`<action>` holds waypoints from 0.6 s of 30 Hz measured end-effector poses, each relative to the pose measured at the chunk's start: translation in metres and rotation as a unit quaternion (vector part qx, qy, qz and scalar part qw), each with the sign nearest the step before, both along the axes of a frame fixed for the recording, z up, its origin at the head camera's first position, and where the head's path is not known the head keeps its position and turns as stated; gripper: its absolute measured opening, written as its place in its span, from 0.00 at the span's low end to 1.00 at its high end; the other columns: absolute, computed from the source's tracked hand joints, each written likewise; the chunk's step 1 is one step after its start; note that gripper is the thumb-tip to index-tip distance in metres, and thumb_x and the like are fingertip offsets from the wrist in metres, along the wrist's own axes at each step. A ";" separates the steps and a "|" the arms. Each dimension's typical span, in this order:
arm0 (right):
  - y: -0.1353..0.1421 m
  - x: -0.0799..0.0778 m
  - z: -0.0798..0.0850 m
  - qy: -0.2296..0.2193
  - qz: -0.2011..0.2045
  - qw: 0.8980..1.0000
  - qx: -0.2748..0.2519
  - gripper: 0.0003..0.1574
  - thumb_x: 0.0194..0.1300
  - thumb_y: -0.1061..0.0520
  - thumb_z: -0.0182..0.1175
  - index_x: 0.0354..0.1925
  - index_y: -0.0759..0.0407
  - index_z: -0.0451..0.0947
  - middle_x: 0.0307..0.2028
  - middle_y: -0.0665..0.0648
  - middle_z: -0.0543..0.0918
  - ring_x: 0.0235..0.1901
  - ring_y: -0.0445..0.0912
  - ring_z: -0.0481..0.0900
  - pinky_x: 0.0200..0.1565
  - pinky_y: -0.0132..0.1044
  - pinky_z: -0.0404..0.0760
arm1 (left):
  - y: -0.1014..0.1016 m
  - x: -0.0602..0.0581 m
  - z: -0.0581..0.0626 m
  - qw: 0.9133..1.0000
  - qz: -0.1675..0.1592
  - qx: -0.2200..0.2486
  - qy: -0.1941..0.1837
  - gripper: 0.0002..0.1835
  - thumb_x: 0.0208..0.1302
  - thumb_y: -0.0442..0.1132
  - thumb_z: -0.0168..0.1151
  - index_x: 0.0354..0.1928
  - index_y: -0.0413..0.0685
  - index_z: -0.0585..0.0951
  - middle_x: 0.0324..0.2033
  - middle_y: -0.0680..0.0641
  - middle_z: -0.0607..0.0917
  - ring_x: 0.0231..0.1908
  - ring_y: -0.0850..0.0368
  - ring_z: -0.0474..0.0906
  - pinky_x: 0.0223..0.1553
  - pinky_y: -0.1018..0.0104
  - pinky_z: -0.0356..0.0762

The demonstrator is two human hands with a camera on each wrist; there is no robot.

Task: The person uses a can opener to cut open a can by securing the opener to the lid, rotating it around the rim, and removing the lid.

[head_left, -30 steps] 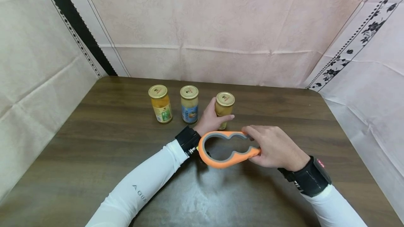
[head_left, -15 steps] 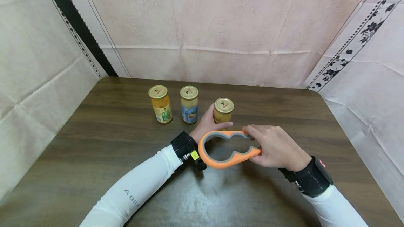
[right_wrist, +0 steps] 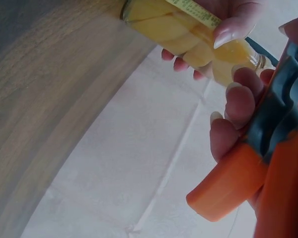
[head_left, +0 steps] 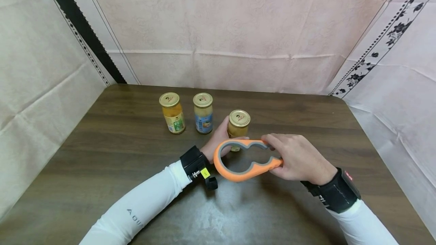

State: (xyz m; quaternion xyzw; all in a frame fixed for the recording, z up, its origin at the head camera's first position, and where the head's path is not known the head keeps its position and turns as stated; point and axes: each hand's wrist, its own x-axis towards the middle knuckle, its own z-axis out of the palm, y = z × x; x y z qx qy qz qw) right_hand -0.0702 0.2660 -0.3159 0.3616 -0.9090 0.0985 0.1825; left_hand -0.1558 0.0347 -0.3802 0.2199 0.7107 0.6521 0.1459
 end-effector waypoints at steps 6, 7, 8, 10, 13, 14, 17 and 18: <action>-0.001 0.001 0.000 -0.009 0.000 1.000 -0.001 0.34 0.40 0.53 0.73 0.50 0.57 0.78 0.32 0.46 0.84 0.28 0.36 0.77 0.29 0.34 0.79 | -0.011 0.009 -0.003 0.999 -0.035 0.021 0.009 0.37 0.68 0.31 0.65 0.74 0.50 0.58 0.65 0.42 0.75 0.66 0.48 0.72 0.70 0.51 0.69; -0.001 0.001 0.000 -0.012 0.000 1.000 -0.001 0.34 0.40 0.52 0.73 0.50 0.57 0.79 0.32 0.46 0.84 0.28 0.36 0.77 0.29 0.33 0.79 | -0.012 0.011 -0.003 0.999 -0.039 0.020 0.008 0.38 0.68 0.32 0.65 0.74 0.51 0.58 0.65 0.42 0.74 0.66 0.49 0.71 0.70 0.51 0.68; -0.001 0.001 0.000 -0.014 0.001 1.000 -0.001 0.34 0.40 0.52 0.73 0.50 0.56 0.79 0.32 0.47 0.84 0.27 0.37 0.77 0.29 0.33 0.78 | -0.014 0.012 -0.003 0.999 -0.041 0.019 0.007 0.38 0.68 0.32 0.65 0.74 0.52 0.58 0.66 0.43 0.74 0.67 0.49 0.70 0.71 0.50 0.67; -0.001 0.001 0.000 -0.014 0.002 1.000 -0.002 0.34 0.40 0.52 0.73 0.49 0.56 0.79 0.32 0.46 0.84 0.27 0.36 0.77 0.29 0.33 0.78 | -0.018 0.015 -0.003 0.998 -0.050 0.025 0.000 0.38 0.68 0.33 0.65 0.75 0.54 0.58 0.68 0.45 0.73 0.69 0.50 0.69 0.72 0.50 0.66; -0.002 0.001 0.001 -0.007 0.007 1.000 -0.006 0.34 0.39 0.53 0.73 0.49 0.56 0.78 0.32 0.45 0.83 0.27 0.36 0.77 0.28 0.33 0.78 | -0.022 0.019 -0.003 0.997 -0.062 0.035 -0.001 0.38 0.68 0.33 0.65 0.74 0.55 0.58 0.68 0.46 0.72 0.69 0.50 0.68 0.72 0.50 0.66; -0.002 0.001 0.001 -0.003 0.009 1.000 -0.007 0.34 0.39 0.53 0.73 0.49 0.55 0.78 0.31 0.45 0.83 0.27 0.36 0.76 0.28 0.33 0.78 | -0.023 0.021 -0.003 0.997 -0.064 0.037 -0.002 0.38 0.68 0.33 0.65 0.74 0.56 0.59 0.68 0.47 0.72 0.69 0.51 0.69 0.72 0.51 0.67; -0.002 0.002 0.002 0.006 0.014 1.000 -0.011 0.33 0.39 0.53 0.73 0.48 0.55 0.78 0.31 0.44 0.82 0.27 0.35 0.76 0.28 0.33 0.78 | -0.026 0.026 -0.003 0.997 -0.070 0.040 -0.006 0.38 0.67 0.34 0.67 0.73 0.59 0.60 0.66 0.48 0.74 0.67 0.52 0.71 0.69 0.52 0.70; -0.002 0.002 0.003 0.007 0.015 1.000 -0.013 0.33 0.39 0.53 0.73 0.48 0.55 0.78 0.31 0.44 0.81 0.27 0.35 0.76 0.28 0.33 0.78 | -0.027 0.027 -0.003 0.997 -0.070 0.041 -0.010 0.37 0.67 0.35 0.68 0.72 0.60 0.60 0.66 0.48 0.74 0.67 0.53 0.71 0.69 0.53 0.71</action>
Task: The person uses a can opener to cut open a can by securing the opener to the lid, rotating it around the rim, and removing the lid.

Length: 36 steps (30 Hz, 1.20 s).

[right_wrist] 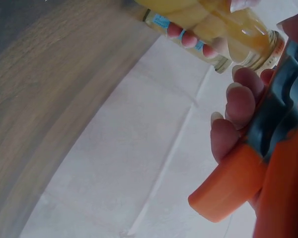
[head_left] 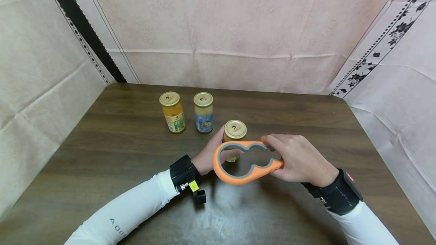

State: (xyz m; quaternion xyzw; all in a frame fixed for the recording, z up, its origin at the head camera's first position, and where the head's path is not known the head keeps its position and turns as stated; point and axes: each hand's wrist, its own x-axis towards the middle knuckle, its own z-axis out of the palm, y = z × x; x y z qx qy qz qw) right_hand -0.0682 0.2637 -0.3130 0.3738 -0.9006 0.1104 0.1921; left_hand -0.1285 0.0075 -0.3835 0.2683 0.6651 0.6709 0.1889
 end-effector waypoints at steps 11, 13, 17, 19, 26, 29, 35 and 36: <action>-0.006 0.004 0.006 0.023 0.000 1.000 -0.004 0.34 0.40 0.51 0.77 0.47 0.55 0.79 0.29 0.44 0.81 0.26 0.35 0.73 0.28 0.33 0.77 | -0.008 0.018 -0.003 1.000 -0.012 0.017 -0.013 0.37 0.65 0.31 0.69 0.70 0.61 0.63 0.65 0.49 0.75 0.64 0.53 0.74 0.65 0.56 0.75; -0.006 0.004 0.007 0.022 -0.003 1.000 -0.001 0.34 0.40 0.50 0.77 0.48 0.56 0.79 0.30 0.45 0.81 0.26 0.35 0.73 0.28 0.33 0.77 | -0.008 0.019 -0.004 1.000 -0.011 0.011 -0.001 0.37 0.64 0.29 0.68 0.70 0.61 0.64 0.64 0.50 0.75 0.63 0.54 0.74 0.65 0.56 0.74; -0.008 0.005 0.008 0.026 -0.003 1.000 0.002 0.34 0.41 0.50 0.76 0.49 0.56 0.78 0.30 0.46 0.81 0.26 0.35 0.73 0.28 0.33 0.77 | -0.009 0.022 -0.006 1.000 -0.006 0.005 0.016 0.37 0.63 0.29 0.69 0.69 0.60 0.64 0.63 0.50 0.75 0.61 0.54 0.74 0.65 0.55 0.73; -0.009 0.005 0.008 0.031 0.000 1.000 0.001 0.34 0.41 0.50 0.76 0.49 0.57 0.79 0.31 0.46 0.81 0.26 0.36 0.73 0.28 0.34 0.77 | -0.010 0.024 -0.007 1.000 -0.006 0.006 0.018 0.37 0.63 0.29 0.69 0.69 0.60 0.64 0.62 0.50 0.76 0.61 0.54 0.75 0.65 0.55 0.73; -0.015 0.004 0.009 0.045 0.017 0.999 -0.007 0.32 0.42 0.50 0.75 0.48 0.57 0.79 0.30 0.46 0.81 0.26 0.36 0.74 0.28 0.34 0.78 | -0.015 0.033 -0.009 1.000 -0.013 0.017 0.017 0.32 0.64 0.34 0.70 0.67 0.58 0.69 0.62 0.42 0.78 0.59 0.52 0.76 0.64 0.56 0.74; -0.018 0.004 0.010 0.048 0.021 0.999 -0.007 0.33 0.43 0.49 0.75 0.49 0.57 0.78 0.30 0.46 0.80 0.26 0.37 0.74 0.28 0.35 0.78 | -0.018 0.035 -0.011 0.999 -0.016 0.024 0.029 0.29 0.64 0.37 0.71 0.66 0.57 0.72 0.62 0.38 0.78 0.60 0.46 0.76 0.64 0.58 0.75; -0.021 0.003 0.011 0.046 0.018 0.999 -0.002 0.35 0.43 0.47 0.75 0.49 0.57 0.78 0.31 0.46 0.80 0.27 0.37 0.75 0.28 0.36 0.78 | -0.021 0.037 -0.019 0.999 -0.015 0.020 0.047 0.31 0.64 0.33 0.69 0.67 0.59 0.71 0.62 0.39 0.77 0.62 0.46 0.75 0.66 0.58 0.73; -0.022 0.003 0.011 0.044 0.016 0.999 -0.001 0.35 0.43 0.47 0.76 0.49 0.57 0.78 0.31 0.46 0.81 0.27 0.37 0.75 0.28 0.36 0.78 | -0.022 0.037 -0.020 0.998 -0.012 0.015 0.052 0.32 0.64 0.32 0.69 0.67 0.60 0.70 0.62 0.42 0.78 0.62 0.49 0.76 0.66 0.59 0.73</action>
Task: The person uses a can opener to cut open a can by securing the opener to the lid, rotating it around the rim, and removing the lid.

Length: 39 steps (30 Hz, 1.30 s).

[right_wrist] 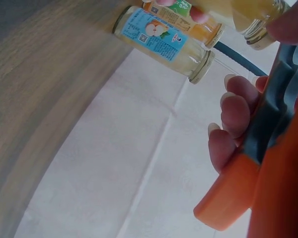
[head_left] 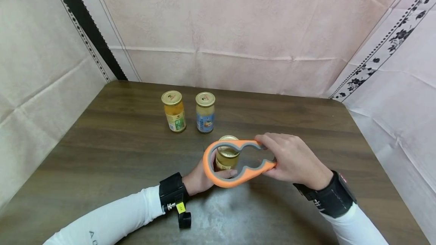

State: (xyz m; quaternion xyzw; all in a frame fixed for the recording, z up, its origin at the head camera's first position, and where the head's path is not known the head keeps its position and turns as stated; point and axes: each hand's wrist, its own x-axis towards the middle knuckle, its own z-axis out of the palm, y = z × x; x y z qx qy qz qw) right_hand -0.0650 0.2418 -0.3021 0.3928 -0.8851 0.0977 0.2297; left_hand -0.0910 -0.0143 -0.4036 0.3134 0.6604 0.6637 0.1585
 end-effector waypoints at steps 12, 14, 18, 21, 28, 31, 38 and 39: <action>-0.015 -0.007 0.008 -0.013 -0.006 1.000 0.000 0.34 0.42 0.51 0.74 0.50 0.56 0.78 0.33 0.47 0.83 0.28 0.38 0.75 0.30 0.36 0.79 | -0.004 0.004 -0.011 0.997 0.011 -0.018 0.071 0.38 0.67 0.34 0.66 0.74 0.54 0.60 0.67 0.47 0.73 0.67 0.56 0.71 0.70 0.63 0.68; -0.018 -0.010 0.011 -0.012 -0.004 1.000 0.000 0.34 0.43 0.50 0.75 0.50 0.56 0.78 0.32 0.47 0.83 0.27 0.38 0.75 0.30 0.36 0.79 | -0.003 0.004 -0.011 0.999 -0.001 -0.004 0.041 0.39 0.67 0.33 0.66 0.75 0.57 0.59 0.69 0.49 0.72 0.67 0.57 0.70 0.70 0.64 0.68; -0.025 -0.015 0.015 -0.009 -0.003 1.000 0.002 0.33 0.45 0.48 0.76 0.49 0.55 0.78 0.32 0.46 0.82 0.27 0.38 0.74 0.29 0.35 0.78 | -0.001 0.004 -0.009 1.000 -0.012 0.013 -0.016 0.43 0.65 0.29 0.67 0.76 0.60 0.57 0.72 0.52 0.68 0.70 0.56 0.67 0.71 0.63 0.67; -0.030 -0.017 0.017 -0.013 -0.002 1.000 0.007 0.33 0.46 0.47 0.76 0.49 0.55 0.78 0.33 0.46 0.82 0.27 0.38 0.74 0.30 0.35 0.79 | -0.001 0.004 -0.007 0.999 -0.018 0.017 -0.035 0.44 0.65 0.29 0.66 0.77 0.60 0.56 0.74 0.53 0.66 0.73 0.56 0.63 0.73 0.61 0.63; -0.036 -0.019 0.015 -0.010 -0.012 1.000 0.026 0.34 0.47 0.42 0.76 0.49 0.54 0.78 0.33 0.46 0.82 0.27 0.40 0.77 0.31 0.40 0.81 | -0.001 0.003 -0.009 0.999 -0.025 0.026 -0.010 0.45 0.66 0.29 0.66 0.78 0.63 0.55 0.76 0.56 0.64 0.75 0.57 0.61 0.72 0.67 0.64; -0.037 -0.019 0.013 -0.006 -0.019 0.999 0.031 0.33 0.46 0.43 0.76 0.48 0.54 0.78 0.33 0.45 0.81 0.26 0.41 0.76 0.30 0.40 0.80 | 0.000 0.002 -0.010 0.999 -0.027 0.019 0.008 0.48 0.64 0.28 0.67 0.78 0.67 0.53 0.77 0.59 0.62 0.74 0.59 0.62 0.70 0.68 0.67; -0.040 -0.019 0.013 0.003 -0.034 0.999 0.038 0.33 0.44 0.44 0.75 0.47 0.53 0.77 0.33 0.45 0.81 0.26 0.43 0.77 0.30 0.41 0.80 | 0.000 0.003 -0.007 1.000 -0.014 -0.004 -0.005 0.51 0.63 0.28 0.69 0.78 0.69 0.51 0.76 0.61 0.62 0.74 0.61 0.62 0.68 0.70 0.69; -0.040 -0.018 0.013 0.002 -0.036 0.999 0.038 0.33 0.44 0.45 0.75 0.47 0.53 0.77 0.33 0.46 0.81 0.26 0.43 0.77 0.30 0.41 0.80 | -0.001 0.003 -0.007 1.000 -0.012 -0.005 -0.004 0.51 0.63 0.29 0.69 0.78 0.68 0.51 0.76 0.61 0.62 0.74 0.61 0.62 0.68 0.70 0.68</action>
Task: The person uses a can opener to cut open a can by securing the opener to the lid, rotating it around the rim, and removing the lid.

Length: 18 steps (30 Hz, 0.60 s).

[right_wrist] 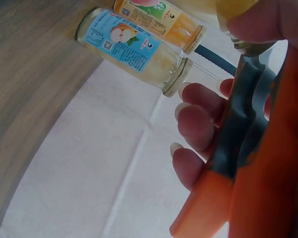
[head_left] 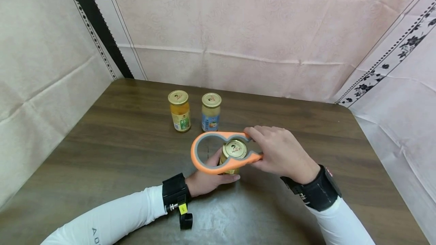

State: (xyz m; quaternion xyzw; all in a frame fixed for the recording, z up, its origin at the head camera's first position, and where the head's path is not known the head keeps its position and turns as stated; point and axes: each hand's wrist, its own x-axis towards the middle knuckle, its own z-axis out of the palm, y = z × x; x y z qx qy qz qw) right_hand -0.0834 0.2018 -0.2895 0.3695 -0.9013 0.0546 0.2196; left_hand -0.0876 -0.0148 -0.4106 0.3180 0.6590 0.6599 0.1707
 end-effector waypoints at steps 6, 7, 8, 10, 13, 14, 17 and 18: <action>-0.002 0.002 -0.001 0.005 -0.008 1.000 0.007 0.34 0.42 0.49 0.74 0.49 0.55 0.77 0.32 0.47 0.82 0.28 0.43 0.78 0.30 0.39 0.81 | 0.000 -0.001 -0.002 1.000 -0.012 0.023 0.018 0.50 0.64 0.28 0.67 0.79 0.66 0.51 0.77 0.57 0.61 0.74 0.60 0.60 0.70 0.69 0.65; -0.003 0.002 -0.001 0.008 -0.009 1.000 0.009 0.34 0.41 0.49 0.74 0.49 0.55 0.77 0.32 0.47 0.82 0.28 0.43 0.78 0.30 0.39 0.80 | 0.000 -0.002 -0.003 0.999 -0.017 0.027 0.022 0.50 0.64 0.28 0.67 0.79 0.66 0.51 0.77 0.57 0.61 0.75 0.59 0.60 0.71 0.68 0.65; -0.004 0.002 -0.002 0.011 -0.011 1.000 0.011 0.34 0.41 0.49 0.74 0.49 0.56 0.77 0.32 0.47 0.82 0.28 0.43 0.79 0.30 0.39 0.80 | 0.000 -0.002 -0.003 0.999 -0.020 0.029 0.027 0.50 0.64 0.28 0.67 0.79 0.66 0.51 0.77 0.56 0.61 0.75 0.59 0.60 0.71 0.68 0.65; -0.004 0.002 -0.002 0.015 -0.013 1.000 0.013 0.35 0.40 0.49 0.74 0.49 0.56 0.77 0.31 0.47 0.82 0.28 0.44 0.79 0.29 0.39 0.81 | 0.000 -0.003 -0.003 0.999 -0.021 0.027 0.032 0.50 0.64 0.28 0.67 0.79 0.66 0.51 0.77 0.56 0.60 0.75 0.59 0.60 0.70 0.68 0.66; -0.005 0.003 -0.002 0.012 -0.017 1.000 0.013 0.36 0.39 0.49 0.74 0.49 0.56 0.77 0.32 0.48 0.82 0.29 0.44 0.80 0.29 0.39 0.81 | 0.000 -0.004 -0.003 0.999 -0.019 0.023 0.036 0.51 0.63 0.27 0.68 0.79 0.67 0.52 0.77 0.57 0.61 0.75 0.59 0.61 0.70 0.67 0.68; -0.005 0.003 -0.002 0.009 -0.019 1.000 0.013 0.36 0.39 0.50 0.74 0.50 0.56 0.78 0.32 0.48 0.83 0.29 0.44 0.80 0.29 0.40 0.81 | 0.000 -0.004 -0.003 0.999 -0.016 0.019 0.037 0.51 0.63 0.27 0.69 0.79 0.68 0.52 0.77 0.58 0.61 0.74 0.59 0.61 0.69 0.67 0.68; -0.007 0.006 -0.001 0.002 -0.032 0.999 0.015 0.37 0.38 0.51 0.73 0.51 0.55 0.79 0.32 0.48 0.82 0.27 0.44 0.79 0.27 0.39 0.80 | 0.001 -0.004 -0.003 0.999 -0.008 0.012 0.045 0.51 0.62 0.27 0.69 0.78 0.68 0.53 0.76 0.59 0.62 0.75 0.59 0.61 0.71 0.66 0.67; -0.007 0.008 -0.001 0.001 -0.037 0.999 0.016 0.37 0.37 0.51 0.73 0.51 0.55 0.79 0.32 0.48 0.82 0.27 0.44 0.79 0.27 0.39 0.80 | 0.001 -0.003 -0.003 0.999 -0.005 0.009 0.046 0.50 0.63 0.27 0.69 0.78 0.69 0.54 0.76 0.60 0.63 0.75 0.60 0.61 0.72 0.66 0.66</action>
